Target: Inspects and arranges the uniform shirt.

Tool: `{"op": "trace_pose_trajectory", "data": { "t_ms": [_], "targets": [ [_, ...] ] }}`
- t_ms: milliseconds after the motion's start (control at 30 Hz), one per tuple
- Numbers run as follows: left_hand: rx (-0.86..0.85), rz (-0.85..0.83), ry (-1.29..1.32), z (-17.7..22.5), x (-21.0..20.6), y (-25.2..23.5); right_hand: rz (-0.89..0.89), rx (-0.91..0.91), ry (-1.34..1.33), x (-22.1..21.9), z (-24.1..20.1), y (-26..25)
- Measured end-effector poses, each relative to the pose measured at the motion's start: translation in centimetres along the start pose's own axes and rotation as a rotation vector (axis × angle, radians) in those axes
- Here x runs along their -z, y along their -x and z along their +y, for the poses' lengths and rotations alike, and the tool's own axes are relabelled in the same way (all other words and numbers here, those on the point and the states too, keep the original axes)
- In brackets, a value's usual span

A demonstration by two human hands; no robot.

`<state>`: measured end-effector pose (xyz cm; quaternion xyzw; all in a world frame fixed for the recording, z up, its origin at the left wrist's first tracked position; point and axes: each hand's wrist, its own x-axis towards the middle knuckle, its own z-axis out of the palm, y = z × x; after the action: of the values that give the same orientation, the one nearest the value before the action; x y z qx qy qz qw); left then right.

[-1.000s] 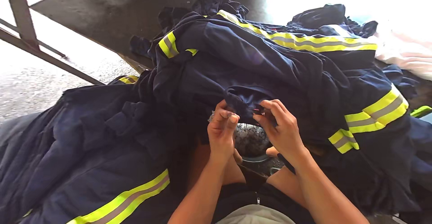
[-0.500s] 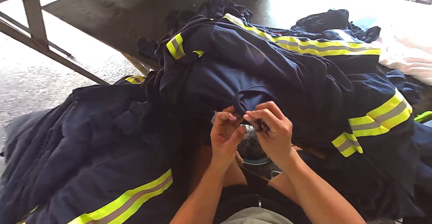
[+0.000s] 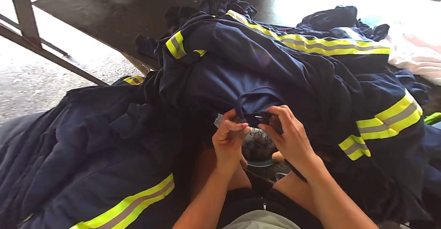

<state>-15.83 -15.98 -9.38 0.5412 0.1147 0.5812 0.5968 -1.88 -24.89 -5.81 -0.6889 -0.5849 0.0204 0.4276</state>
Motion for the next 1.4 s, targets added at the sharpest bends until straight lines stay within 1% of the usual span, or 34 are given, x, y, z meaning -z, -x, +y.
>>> {"op": "trace_pose_trajectory", "data": {
  "t_ms": [133, 233, 367, 500, 567, 600, 633, 667, 733, 767, 800, 833, 867, 900, 933, 967, 1000, 1033, 1100, 1167, 1200, 1300, 1367, 1400],
  "targets": [
    [-0.014, -0.045, -0.033, -0.3, 0.1, 0.1, 0.055, 0.138, 0.089, -0.5, -0.4, 0.0],
    [-0.018, -0.079, -0.047, -0.4, -0.1, 0.0, 0.075, 0.172, 0.103, -0.8, -0.6, -0.7],
    [0.001, -0.106, -0.094, -0.7, 0.0, 0.9, 0.097, 0.059, 0.072, 0.6, 0.6, -1.2],
    [0.140, -0.076, -0.289, -1.3, 1.2, 5.1, 0.099, -0.040, 0.093, 2.3, 2.6, -0.2],
    [0.223, -0.144, -0.354, -1.4, 2.1, 7.6, 0.071, -0.081, 0.099, 2.6, 3.6, 0.9],
    [0.269, -0.227, -0.384, -1.3, 2.5, 8.8, 0.047, -0.096, 0.098, 2.6, 4.0, 1.5],
    [0.306, -0.366, -0.421, -1.3, 3.0, 9.8, 0.021, -0.106, 0.092, 2.5, 4.4, 2.0],
    [0.339, -0.568, -0.488, -1.4, 3.6, 10.3, 0.002, -0.109, 0.088, 2.3, 4.6, 2.4],
    [0.498, -0.996, -0.696, -1.5, 3.9, 9.9, -0.015, -0.111, 0.072, 1.9, 4.6, 3.0],
    [0.618, -1.107, -0.805, -1.6, 3.6, 9.2, -0.013, -0.108, 0.062, 1.7, 4.3, 3.1],
    [0.663, -1.077, -0.891, -1.8, 3.4, 8.6, -0.007, -0.103, 0.052, 1.6, 4.1, 3.2],
    [0.616, -0.933, -0.946, -1.8, 3.2, 7.8, 0.003, -0.091, 0.036, 1.5, 3.9, 3.2],
    [0.478, -0.741, -0.987, -1.6, 2.8, 7.0, 0.010, -0.082, 0.017, 1.4, 3.6, 3.3],
    [0.274, -0.555, -1.023, -1.5, 2.4, 6.2, 0.011, -0.077, -0.009, 1.2, 3.5, 3.5],
    [0.082, -0.422, -1.050, -1.8, 2.0, 5.1, 0.005, -0.071, -0.039, 1.0, 3.5, 3.7],
    [-0.060, -0.335, -1.062, -2.3, 1.6, 3.9, -0.008, -0.065, -0.063, 0.7, 3.5, 3.8],
    [-0.151, -0.286, -1.078, -3.0, 1.3, 2.7, -0.023, -0.063, -0.077, 0.4, 3.5, 3.9],
    [-0.191, -0.265, -1.110, -4.0, 1.1, 1.8, -0.034, -0.064, -0.085, 0.1, 3.6, 4.1],
    [-0.174, -0.274, -1.131, -6.3, 1.2, 0.8, -0.047, -0.074, -0.074, -0.4, 3.6, 4.3],
    [-0.178, -0.252, -1.095, -7.5, 1.4, 0.4, -0.047, -0.085, -0.044, -0.6, 3.7, 4.4],
    [-0.147, -0.242, -1.052, -7.2, 1.3, 0.3, -0.048, -0.090, -0.029, -0.5, 3.8, 4.5],
    [0.057, -0.227, -0.807, -4.6, 1.7, 1.1, -0.060, -0.099, -0.006, 0.0, 4.2, 5.0],
    [0.193, -0.250, -0.643, -3.0, 2.4, 1.9, -0.068, -0.103, -0.004, 0.0, 4.4, 5.2],
    [0.230, -0.249, -0.601, -2.5, 2.7, 2.3, -0.067, -0.099, 0.002, -0.2, 4.4, 5.3]
  ]
}}
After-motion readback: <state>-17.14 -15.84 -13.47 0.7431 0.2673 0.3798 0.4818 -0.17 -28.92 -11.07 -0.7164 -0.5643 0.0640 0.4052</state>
